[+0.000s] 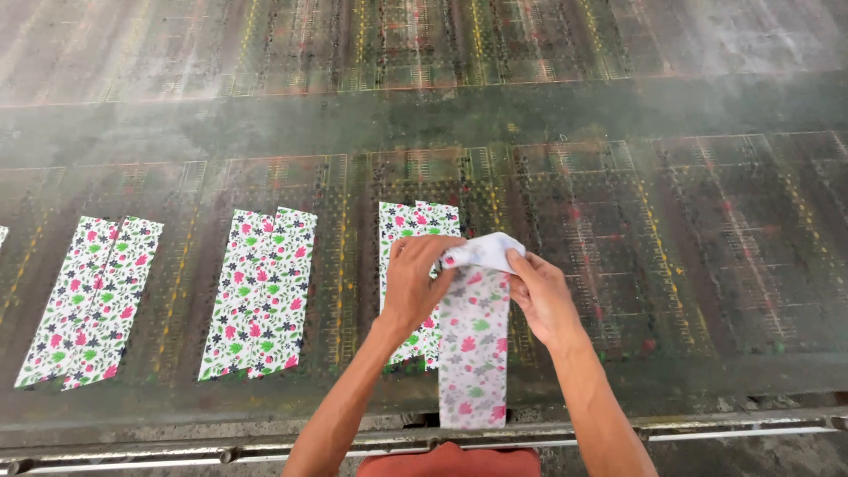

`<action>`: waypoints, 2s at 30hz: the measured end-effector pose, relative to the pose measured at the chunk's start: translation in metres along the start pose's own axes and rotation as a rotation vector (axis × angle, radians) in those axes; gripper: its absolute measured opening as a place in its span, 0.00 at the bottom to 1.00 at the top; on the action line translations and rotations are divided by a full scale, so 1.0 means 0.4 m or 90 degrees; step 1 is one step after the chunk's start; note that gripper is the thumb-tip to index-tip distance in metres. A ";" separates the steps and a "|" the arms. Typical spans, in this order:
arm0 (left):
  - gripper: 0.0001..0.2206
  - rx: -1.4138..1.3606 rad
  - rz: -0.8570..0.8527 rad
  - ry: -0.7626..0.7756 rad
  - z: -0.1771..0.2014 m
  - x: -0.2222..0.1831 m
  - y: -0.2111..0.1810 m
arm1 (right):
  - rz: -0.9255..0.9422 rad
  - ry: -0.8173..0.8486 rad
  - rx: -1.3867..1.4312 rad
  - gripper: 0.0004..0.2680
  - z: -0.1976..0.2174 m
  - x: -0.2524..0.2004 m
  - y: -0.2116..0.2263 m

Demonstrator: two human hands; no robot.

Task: Folding small printed fabric strips on a production table

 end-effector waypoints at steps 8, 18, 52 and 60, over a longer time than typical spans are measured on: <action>0.19 0.037 -0.015 -0.071 0.059 0.097 0.155 | 0.042 0.035 -0.047 0.08 -0.129 0.163 -0.021; 0.14 0.207 -0.046 0.035 -0.108 -0.186 0.278 | -0.062 -0.061 -0.175 0.11 -0.030 0.115 -0.284; 0.25 0.201 0.061 0.293 -0.304 -0.730 0.282 | -0.263 -0.065 -0.543 0.10 0.148 0.029 -0.624; 0.20 0.194 0.187 0.122 -0.266 -0.647 0.266 | -0.390 -0.029 -0.126 0.10 0.112 0.022 -0.568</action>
Point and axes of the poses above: each hand's wrist, its own x-axis towards the middle knuckle, its own z-axis out of the back of the hand, y = z × x, the point moved 4 cm from there along x, towards the middle knuckle, and after that the axes turned 1 degree about -z, right-handed, at the moved point
